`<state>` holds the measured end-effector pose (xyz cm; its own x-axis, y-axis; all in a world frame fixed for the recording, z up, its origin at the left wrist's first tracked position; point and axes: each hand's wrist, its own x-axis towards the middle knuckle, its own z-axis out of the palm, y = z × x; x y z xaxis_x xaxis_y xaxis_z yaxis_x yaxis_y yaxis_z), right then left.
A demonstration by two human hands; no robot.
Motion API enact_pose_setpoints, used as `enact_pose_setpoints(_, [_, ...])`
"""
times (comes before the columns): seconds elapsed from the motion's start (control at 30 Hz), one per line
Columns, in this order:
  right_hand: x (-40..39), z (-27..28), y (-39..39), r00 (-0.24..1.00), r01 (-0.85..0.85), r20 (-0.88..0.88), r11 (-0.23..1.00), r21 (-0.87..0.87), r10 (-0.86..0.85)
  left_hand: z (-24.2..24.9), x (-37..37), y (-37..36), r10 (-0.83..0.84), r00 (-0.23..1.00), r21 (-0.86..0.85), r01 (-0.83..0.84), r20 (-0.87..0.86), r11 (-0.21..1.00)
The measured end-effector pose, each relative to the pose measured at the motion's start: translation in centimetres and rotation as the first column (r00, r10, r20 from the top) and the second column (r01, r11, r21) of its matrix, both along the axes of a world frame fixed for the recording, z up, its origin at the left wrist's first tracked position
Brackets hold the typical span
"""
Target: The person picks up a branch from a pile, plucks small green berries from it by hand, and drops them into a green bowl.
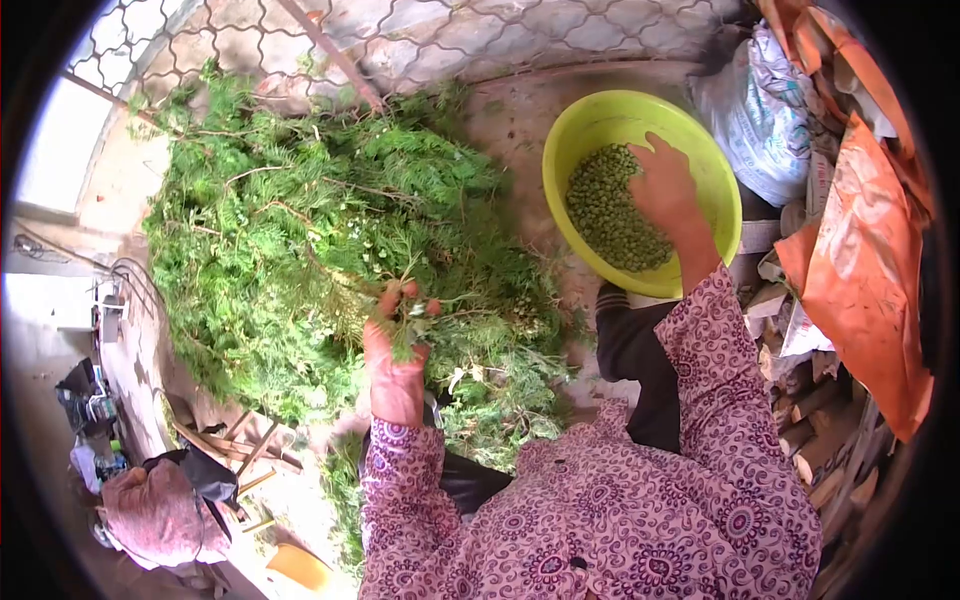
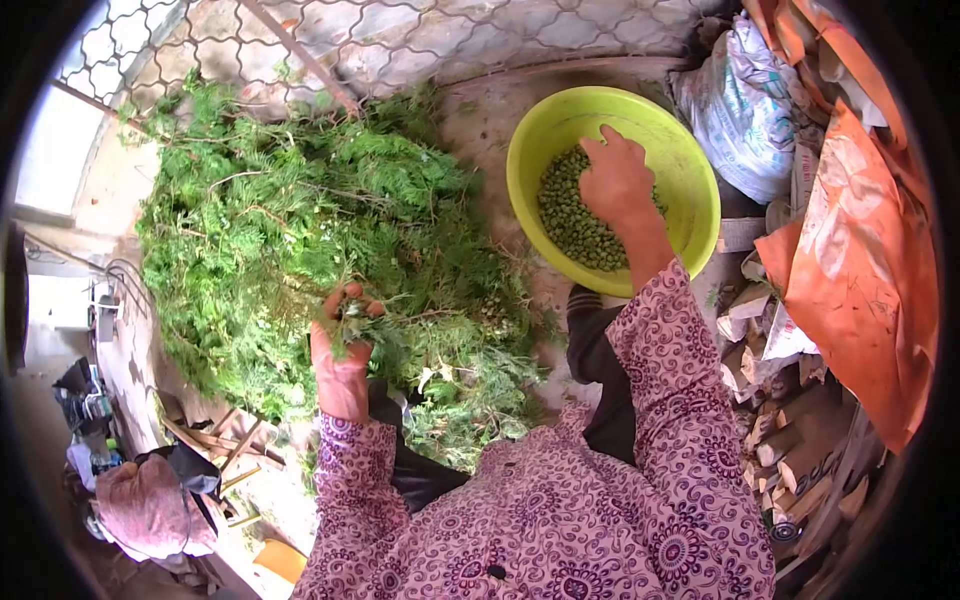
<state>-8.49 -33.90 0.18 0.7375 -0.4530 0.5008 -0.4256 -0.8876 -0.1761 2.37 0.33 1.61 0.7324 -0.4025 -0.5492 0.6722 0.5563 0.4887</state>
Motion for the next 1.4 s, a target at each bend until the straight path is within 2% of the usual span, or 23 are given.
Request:
enact_pose_setpoints(0.07, [0.4, 0.5, 0.3, 0.999, -0.025, -0.026, 0.999, -0.033, 0.024, 0.6, -0.3, -0.5, 0.015, 0.999, 0.007, -0.015, -0.039, 1.0])
enact_pose_setpoints(0.1, [0.9, 1.6, 1.0, 0.977, -0.122, -0.141, 0.962, 0.243, 0.16, 0.8, -0.5, -0.5, 0.022, 0.997, 0.01, -0.021, -0.079, 1.0])
enact_pose_setpoints(0.13, [1.5, 2.7, 1.9, 0.924, -0.171, -0.214, 0.845, 0.507, 0.315, 0.4, -0.7, -0.4, 0.028, 0.996, 0.011, -0.028, -0.08, 1.0])
enact_pose_setpoints(0.2, [2.1, 4.3, 6.2, 0.84, -0.36, 0.044, 0.494, 0.791, 0.541, -0.9, -0.7, -0.4, 0.005, 0.999, -0.01, -0.005, 0.044, 1.0])
enact_pose_setpoints(0.27, [2.4, 5.8, 10.8, 0.731, -0.429, 0.24, 0.157, 0.889, 0.639, -1.7, -0.5, -0.4, 0.052, 0.998, 0.046, -0.053, 0.034, 0.998])
enact_pose_setpoints(0.33, [2.3, 6.4, 14.1, 0.659, -0.404, 0.333, -0.056, 0.913, 0.675, -2.2, -0.5, -0.2, -0.027, 0.998, 0.037, 0.025, 0.048, 0.999])
enact_pose_setpoints(0.37, [2.4, 6.2, 15.1, 0.656, -0.404, 0.337, -0.062, 0.912, 0.676, -2.1, -0.6, -0.6, 0.007, 0.999, 0.093, -0.011, 0.042, 0.996])
enact_pose_setpoints(0.43, [2.6, 5.4, 16.8, 0.604, -0.7, 0.342, 0.273, 0.66, 0.72, -2.1, -0.8, -1.1, 0.033, 0.998, 0.119, -0.04, 0.059, 0.992])
enact_pose_setpoints(0.53, [2.8, 4.3, 17.9, 0.613, -0.736, 0.318, 0.376, 0.563, 0.724, -2.0, -1.2, -1.6, 0.09, 0.995, 0.168, -0.098, 0.051, 0.981])
enact_pose_setpoints(0.6, [2.8, 4.0, 18.1, 0.612, -0.722, 0.296, 0.365, 0.588, 0.733, -1.9, -1.3, -1.7, 0.094, 0.994, 0.223, -0.104, 0.055, 0.969])
enact_pose_setpoints(0.67, [2.9, 3.7, 18.3, 0.632, -0.668, 0.179, 0.414, 0.618, 0.754, -2.2, -1.3, -1.5, 0.095, 0.993, 0.174, -0.106, 0.074, 0.979])
enact_pose_setpoints(0.77, [2.9, 2.9, 18.4, 0.668, -0.663, 0.181, 0.466, 0.587, 0.722, -2.8, -1.1, -1.0, 0.074, 0.987, 0.117, -0.091, 0.141, 0.989])
enact_pose_setpoints(0.87, [2.8, 2.4, 18.2, 0.688, -0.629, 0.197, 0.439, 0.642, 0.699, -1.6, -1.1, -1.0, 0.087, 0.99, 0.185, -0.107, 0.11, 0.977])
enact_pose_setpoints(0.9, [2.8, 2.6, 18.1, 0.688, -0.63, 0.197, 0.44, 0.64, 0.699, -2.1, -1.2, -0.9, 0.058, 0.979, 0.219, -0.101, 0.196, 0.971])
enact_pose_setpoints(0.97, [3.1, 3.3, 17.6, 0.66, -0.519, 0.164, 0.286, 0.805, 0.733, -2.5, -1.5, -1.0, 0.027, 0.959, 0.25, -0.101, 0.281, 0.963])
enact_pose_setpoints(1.0, [3.3, 3.7, 17.2, 0.659, -0.521, 0.164, 0.287, 0.804, 0.734, -2.5, -1.7, -1.3, 0.052, 0.96, 0.247, -0.123, 0.275, 0.961])
enact_pose_setpoints(1.03, [3.4, 4.1, 16.9, 0.645, -0.254, 0.134, 0.046, 0.966, 0.752, -2.6, -1.8, -1.5, 0.075, 0.961, 0.246, -0.144, 0.267, 0.959])
enact_pose_setpoints(1.07, [3.4, 4.4, 16.6, 0.622, 0.061, 0.115, -0.194, 0.979, 0.774, -2.5, -1.4, -1.2, 0.075, 0.96, 0.245, -0.144, 0.269, 0.959])
enact_pose_setpoints(1.1, [3.0, 4.7, 16.5, 0.622, 0.06, 0.114, -0.193, 0.979, 0.775, -2.3, -0.8, -0.5, 0.123, 0.975, 0.229, -0.165, 0.187, 0.959])
enact_pose_setpoints(1.17, [2.3, 5.1, 16.4, 0.615, 0.162, 0.178, -0.344, 0.925, 0.768, -1.7, 0.0, -0.1, 0.185, 0.98, 0.185, -0.196, 0.075, 0.963])
enact_pose_setpoints(1.2, [2.2, 5.0, 16.3, 0.613, 0.162, 0.18, -0.345, 0.924, 0.769, -2.1, 0.1, 0.0, 0.187, 0.979, 0.186, -0.199, 0.076, 0.962])
enact_pose_setpoints(1.27, [2.1, 4.8, 16.2, 0.678, 0.158, 0.255, -0.476, 0.865, 0.689, -3.2, 0.0, -0.1, 0.18, 0.943, 0.247, -0.252, 0.28, 0.936])
enact_pose_setpoints(1.4, [2.0, 4.1, 16.6, 0.684, 0.073, 0.342, -0.527, 0.847, 0.644, -1.7, 0.0, -0.5, 0.219, 0.957, 0.235, -0.261, 0.189, 0.936])
